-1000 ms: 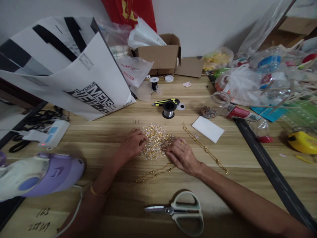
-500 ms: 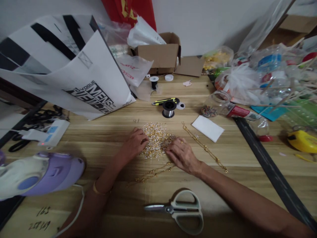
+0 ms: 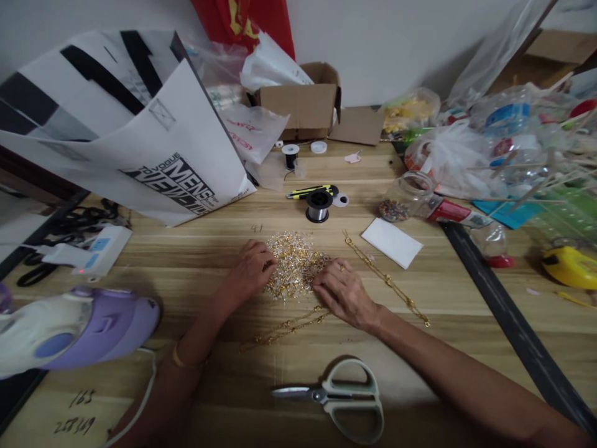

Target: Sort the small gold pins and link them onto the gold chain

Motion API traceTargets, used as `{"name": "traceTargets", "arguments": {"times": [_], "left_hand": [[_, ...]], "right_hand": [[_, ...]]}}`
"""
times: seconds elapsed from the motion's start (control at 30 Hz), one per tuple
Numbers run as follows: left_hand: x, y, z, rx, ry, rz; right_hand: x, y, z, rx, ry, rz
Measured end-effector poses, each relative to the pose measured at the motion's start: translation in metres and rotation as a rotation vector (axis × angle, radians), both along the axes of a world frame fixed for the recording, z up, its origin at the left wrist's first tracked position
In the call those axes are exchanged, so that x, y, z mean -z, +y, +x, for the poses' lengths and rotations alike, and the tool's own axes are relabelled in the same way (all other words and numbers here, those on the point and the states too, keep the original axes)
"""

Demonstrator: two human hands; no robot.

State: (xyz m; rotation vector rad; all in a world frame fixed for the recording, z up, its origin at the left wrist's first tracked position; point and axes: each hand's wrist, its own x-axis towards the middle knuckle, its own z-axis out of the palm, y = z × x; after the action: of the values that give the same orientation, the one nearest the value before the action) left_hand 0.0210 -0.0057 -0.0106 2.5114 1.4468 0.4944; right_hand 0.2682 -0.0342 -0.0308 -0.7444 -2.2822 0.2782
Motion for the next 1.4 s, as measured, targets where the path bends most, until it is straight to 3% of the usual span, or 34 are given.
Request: {"name": "traceTargets", "arguments": {"times": [1.4], "left_hand": [[0.011, -0.003, 0.018, 0.025, -0.081, 0.061]], "right_hand": [[0.000, 0.000, -0.001, 0.013, -0.004, -0.001]]}}
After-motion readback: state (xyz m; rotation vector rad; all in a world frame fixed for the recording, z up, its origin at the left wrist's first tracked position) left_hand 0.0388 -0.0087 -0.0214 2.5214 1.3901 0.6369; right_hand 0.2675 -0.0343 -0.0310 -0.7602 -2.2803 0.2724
